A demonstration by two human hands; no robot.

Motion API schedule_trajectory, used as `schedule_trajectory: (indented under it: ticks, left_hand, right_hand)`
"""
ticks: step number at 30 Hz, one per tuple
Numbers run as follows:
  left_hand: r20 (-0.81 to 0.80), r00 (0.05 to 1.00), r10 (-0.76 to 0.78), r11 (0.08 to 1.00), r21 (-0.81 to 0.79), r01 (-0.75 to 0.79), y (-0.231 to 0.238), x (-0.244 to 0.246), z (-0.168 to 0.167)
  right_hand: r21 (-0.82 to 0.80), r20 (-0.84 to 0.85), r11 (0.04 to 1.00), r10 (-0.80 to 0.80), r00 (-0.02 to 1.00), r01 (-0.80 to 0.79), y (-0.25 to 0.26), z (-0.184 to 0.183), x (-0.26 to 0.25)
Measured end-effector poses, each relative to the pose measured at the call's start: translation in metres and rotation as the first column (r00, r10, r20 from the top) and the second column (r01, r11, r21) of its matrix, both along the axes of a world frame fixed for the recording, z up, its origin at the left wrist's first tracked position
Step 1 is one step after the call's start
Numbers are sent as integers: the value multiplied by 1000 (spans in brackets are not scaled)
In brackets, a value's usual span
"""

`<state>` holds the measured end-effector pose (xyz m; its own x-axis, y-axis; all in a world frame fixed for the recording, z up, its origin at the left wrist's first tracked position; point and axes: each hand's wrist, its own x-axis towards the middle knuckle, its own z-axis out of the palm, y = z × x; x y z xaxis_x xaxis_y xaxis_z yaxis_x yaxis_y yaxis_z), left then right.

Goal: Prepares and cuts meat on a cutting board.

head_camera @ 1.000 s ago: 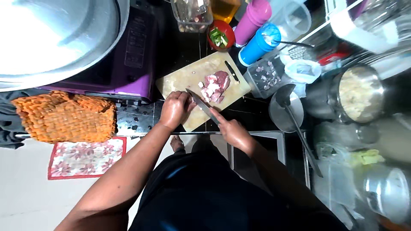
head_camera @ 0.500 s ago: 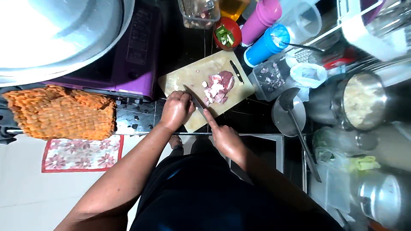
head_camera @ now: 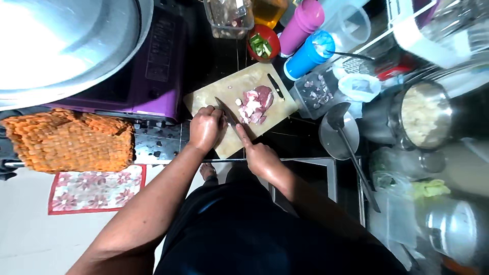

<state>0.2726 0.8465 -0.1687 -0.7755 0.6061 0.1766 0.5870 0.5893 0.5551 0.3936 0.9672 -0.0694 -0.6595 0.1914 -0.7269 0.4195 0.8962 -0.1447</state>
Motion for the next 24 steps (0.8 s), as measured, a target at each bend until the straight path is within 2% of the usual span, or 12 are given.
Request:
schedule_trajectory:
  ticks: [8,13,16,19,22,24]
  left_hand:
    - [-45,998,-45,995,85,49,1,0,-8]
    - [-28,999,-39,996,78,41,3,-1,-8]
    - [-15,1000,-21,999,25,21,4,1,-4]
    - [-30,999,13,1000,-9,-13,7,3,-1]
    - [-1,999,37,999,-37,-37,8,4,4]
    - [72,996,45,998,-53,-41,8,2,10]
  right_hand:
    - [-4,36,1000,-5,999,5,-4,-5,-4]
    - [-10,-124,1000,-28,992,27,-8,-30,-24]
    - [-12,-135,1000,-19,991,18,-8,-32,-41]
    - [-27,-187,999,-35,982,31,-4,-30,-24]
    - [-88,-69,995,-51,996,45,12,-22,12]
    - [-164,-56,985,-66,996,56,32,-19,30]
